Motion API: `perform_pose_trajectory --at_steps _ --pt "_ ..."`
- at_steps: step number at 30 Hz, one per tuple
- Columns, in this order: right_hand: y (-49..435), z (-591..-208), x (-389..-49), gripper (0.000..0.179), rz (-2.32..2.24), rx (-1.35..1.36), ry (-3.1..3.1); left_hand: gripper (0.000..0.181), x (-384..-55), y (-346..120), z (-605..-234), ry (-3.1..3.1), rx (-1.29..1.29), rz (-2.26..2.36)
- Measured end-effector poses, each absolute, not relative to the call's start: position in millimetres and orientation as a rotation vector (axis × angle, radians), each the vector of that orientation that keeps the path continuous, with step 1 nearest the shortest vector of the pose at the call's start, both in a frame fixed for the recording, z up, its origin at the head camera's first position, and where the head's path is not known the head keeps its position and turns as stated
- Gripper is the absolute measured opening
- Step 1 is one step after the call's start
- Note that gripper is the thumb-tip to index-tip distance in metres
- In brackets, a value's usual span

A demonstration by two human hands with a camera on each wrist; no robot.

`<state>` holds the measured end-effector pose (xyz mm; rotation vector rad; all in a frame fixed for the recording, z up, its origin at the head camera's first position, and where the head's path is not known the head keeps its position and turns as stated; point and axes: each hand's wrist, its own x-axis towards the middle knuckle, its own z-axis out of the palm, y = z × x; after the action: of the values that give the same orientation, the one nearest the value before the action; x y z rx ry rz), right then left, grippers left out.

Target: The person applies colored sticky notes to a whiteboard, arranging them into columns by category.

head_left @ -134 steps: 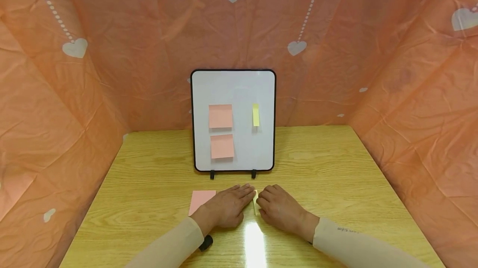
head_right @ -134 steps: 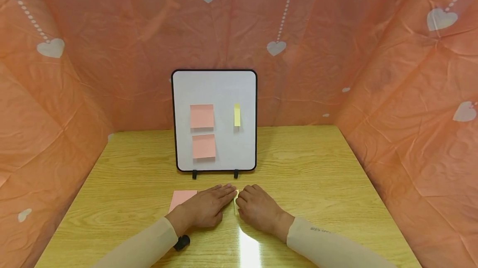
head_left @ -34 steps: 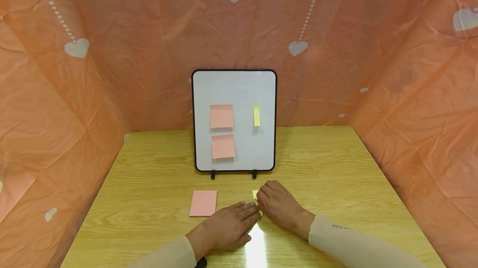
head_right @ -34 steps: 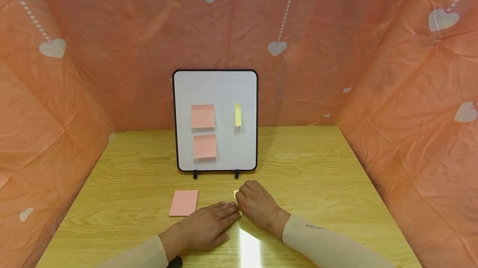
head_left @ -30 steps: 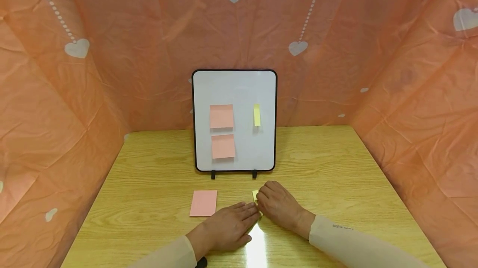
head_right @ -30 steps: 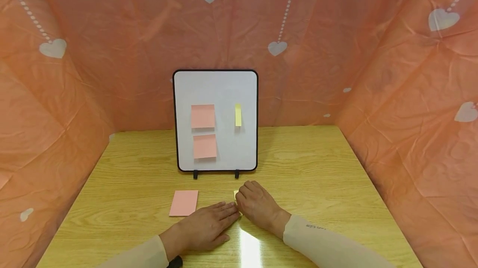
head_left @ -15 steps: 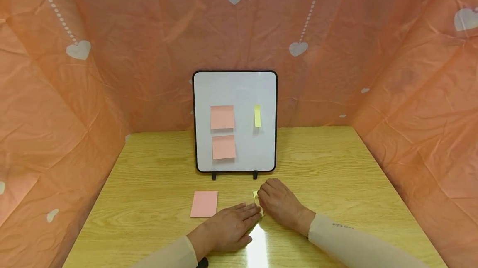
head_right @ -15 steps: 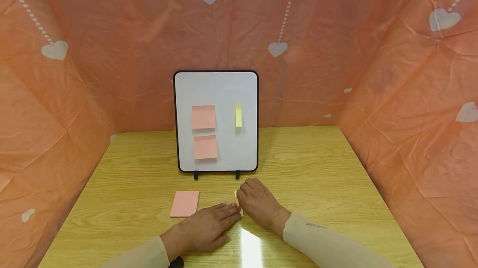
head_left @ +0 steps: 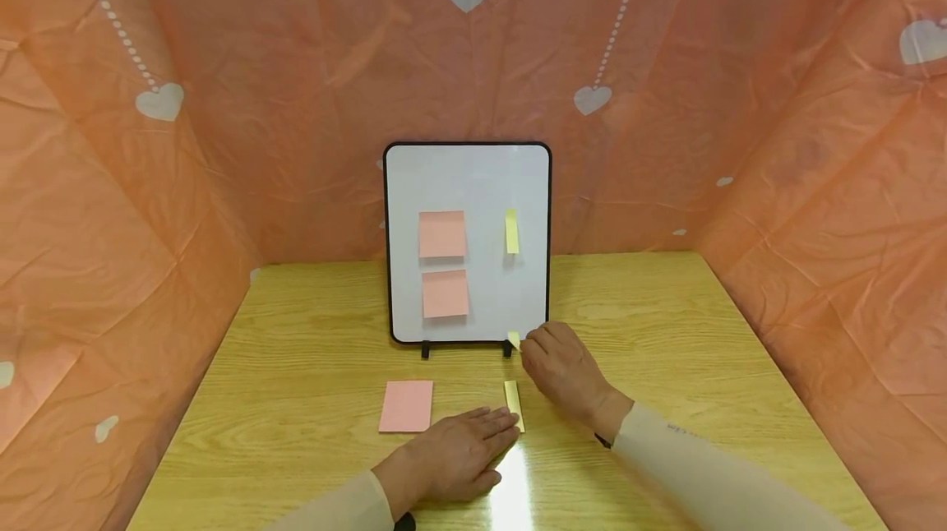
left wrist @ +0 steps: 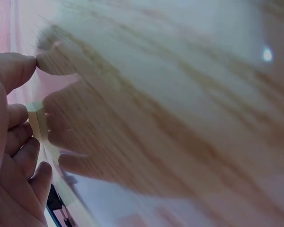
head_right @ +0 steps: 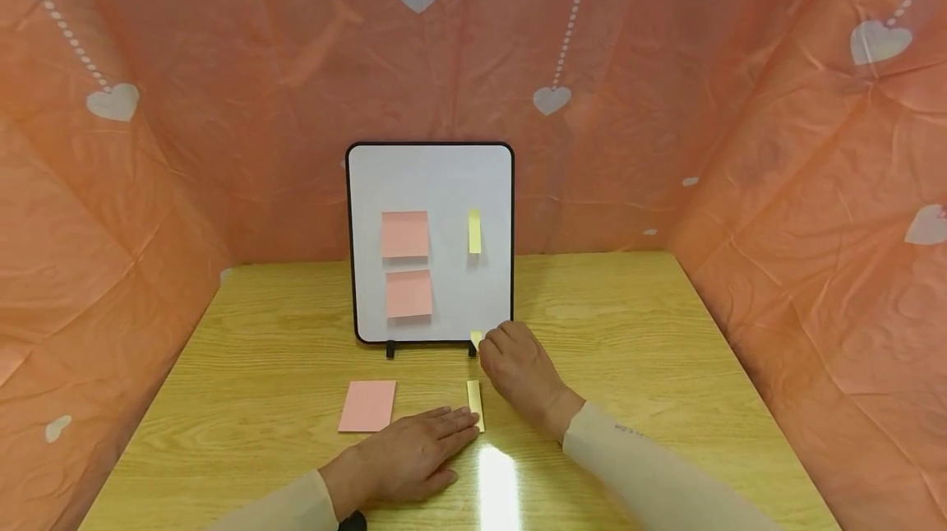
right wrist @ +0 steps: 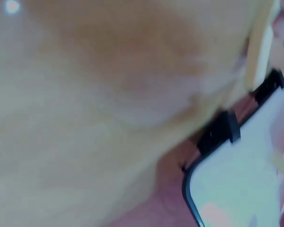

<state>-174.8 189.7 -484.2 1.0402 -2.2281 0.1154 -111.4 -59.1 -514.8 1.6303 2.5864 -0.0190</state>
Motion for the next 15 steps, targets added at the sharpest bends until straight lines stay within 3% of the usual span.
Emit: perform_pose_trajectory --at_steps 5,15 --pt "189 -473 -196 0.016 0.155 0.971 -1.997 0.061 -112 -60 -517 2.591 1.632 0.012" --pt "184 -467 -229 0.015 0.072 0.936 -1.870 0.061 -111 -59 -520 2.596 1.628 0.070"
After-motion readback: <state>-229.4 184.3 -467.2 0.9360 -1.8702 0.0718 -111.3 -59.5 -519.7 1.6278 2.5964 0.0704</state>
